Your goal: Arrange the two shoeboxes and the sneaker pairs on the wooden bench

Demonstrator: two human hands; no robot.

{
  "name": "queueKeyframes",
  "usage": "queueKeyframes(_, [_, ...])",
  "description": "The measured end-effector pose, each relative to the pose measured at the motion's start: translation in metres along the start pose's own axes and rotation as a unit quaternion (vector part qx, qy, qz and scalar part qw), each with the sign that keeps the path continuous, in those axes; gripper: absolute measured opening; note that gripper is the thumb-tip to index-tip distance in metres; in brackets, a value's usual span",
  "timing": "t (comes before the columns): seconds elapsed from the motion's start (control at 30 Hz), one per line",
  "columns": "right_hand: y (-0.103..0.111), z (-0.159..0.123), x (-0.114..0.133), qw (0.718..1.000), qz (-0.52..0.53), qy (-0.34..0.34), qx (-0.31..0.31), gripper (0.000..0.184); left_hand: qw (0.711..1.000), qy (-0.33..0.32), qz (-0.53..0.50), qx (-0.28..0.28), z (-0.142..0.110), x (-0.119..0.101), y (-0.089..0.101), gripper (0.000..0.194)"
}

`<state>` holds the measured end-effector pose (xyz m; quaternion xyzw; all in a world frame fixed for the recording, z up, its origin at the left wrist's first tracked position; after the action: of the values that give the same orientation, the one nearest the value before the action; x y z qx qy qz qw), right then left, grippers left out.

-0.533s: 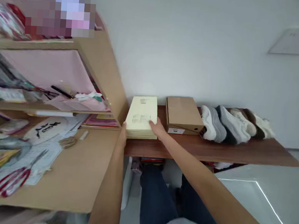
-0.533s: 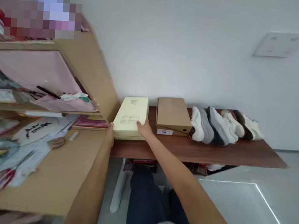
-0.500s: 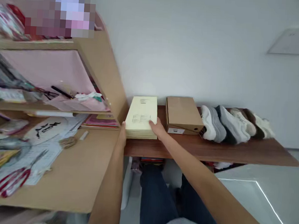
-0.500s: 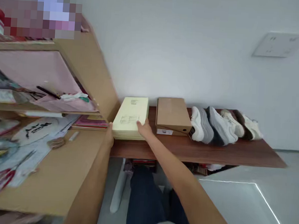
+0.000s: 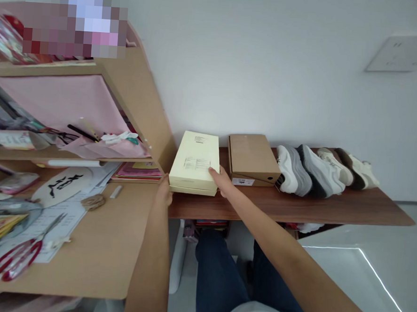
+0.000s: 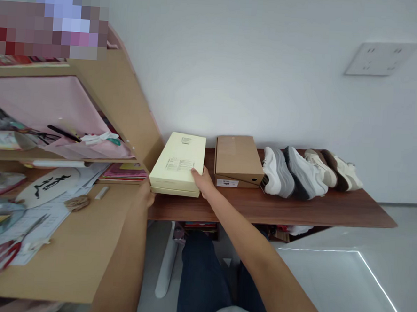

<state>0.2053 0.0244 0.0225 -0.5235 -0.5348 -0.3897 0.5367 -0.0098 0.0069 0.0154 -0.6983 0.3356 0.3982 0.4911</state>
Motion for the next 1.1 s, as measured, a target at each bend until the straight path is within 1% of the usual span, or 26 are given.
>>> queueKeyframes(0.13, [-0.002,-0.003,-0.002,0.999,-0.024,0.014,0.02,0.074,0.996,0.038,-0.084,0.0,-0.009,-0.008,-0.007,0.016])
queueKeyframes(0.23, [-0.005,-0.006,-0.006,0.997,-0.068,0.025,0.017,0.084,0.988,0.026,-0.152,0.003,-0.016,-0.015,-0.016,0.012])
queueKeyframes(0.33, [-0.008,-0.01,-0.006,0.993,-0.11,0.034,0.017,0.085,0.982,0.003,-0.191,-0.013,-0.02,-0.022,-0.023,0.008])
queueKeyframes(0.5, [-0.012,-0.018,0.009,0.978,-0.209,-0.003,0.028,0.078,0.984,-0.009,-0.178,-0.028,-0.026,-0.029,-0.033,0.005])
queueKeyframes(0.67, [-0.02,-0.028,0.033,0.941,-0.331,-0.054,0.045,0.074,0.99,-0.019,-0.136,-0.033,-0.033,-0.034,-0.044,0.009])
queueKeyframes(0.73, [-0.025,-0.03,0.04,0.927,-0.367,-0.061,0.058,0.072,0.992,-0.023,-0.12,-0.032,-0.034,-0.034,-0.047,0.009])
queueKeyframes(0.8, [-0.03,-0.03,0.046,0.919,-0.383,-0.061,0.071,0.073,0.993,-0.033,-0.106,-0.026,-0.034,-0.034,-0.049,0.01])
queueKeyframes(0.87, [-0.033,-0.029,0.05,0.92,-0.377,-0.062,0.086,0.077,0.994,-0.047,-0.093,-0.018,-0.035,-0.034,-0.051,0.011])
queueKeyframes(0.93, [-0.034,-0.027,0.053,0.93,-0.35,-0.063,0.093,0.085,0.995,-0.064,-0.079,-0.008,-0.035,-0.034,-0.053,0.013])
queueKeyframes(1.0, [-0.035,-0.024,0.054,0.949,-0.3,-0.05,0.083,0.095,0.994,-0.081,-0.067,0.002,-0.037,-0.034,-0.056,0.017])
queueKeyframes(1.1, [-0.034,-0.019,0.055,0.978,-0.203,-0.006,0.049,0.108,0.993,-0.105,-0.051,0.014,-0.039,-0.034,-0.06,0.023])
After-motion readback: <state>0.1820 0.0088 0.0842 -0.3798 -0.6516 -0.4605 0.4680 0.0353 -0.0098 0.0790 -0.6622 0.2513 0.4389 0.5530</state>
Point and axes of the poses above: each hand's wrist, its own z-axis towards the middle knuckle, its own y-axis out of the back of the hand, x = y × z, the point moved 1 cm from there along z, towards the middle knuckle, and after that the axes turned 9 degrees about x, right-handed, at the moved point
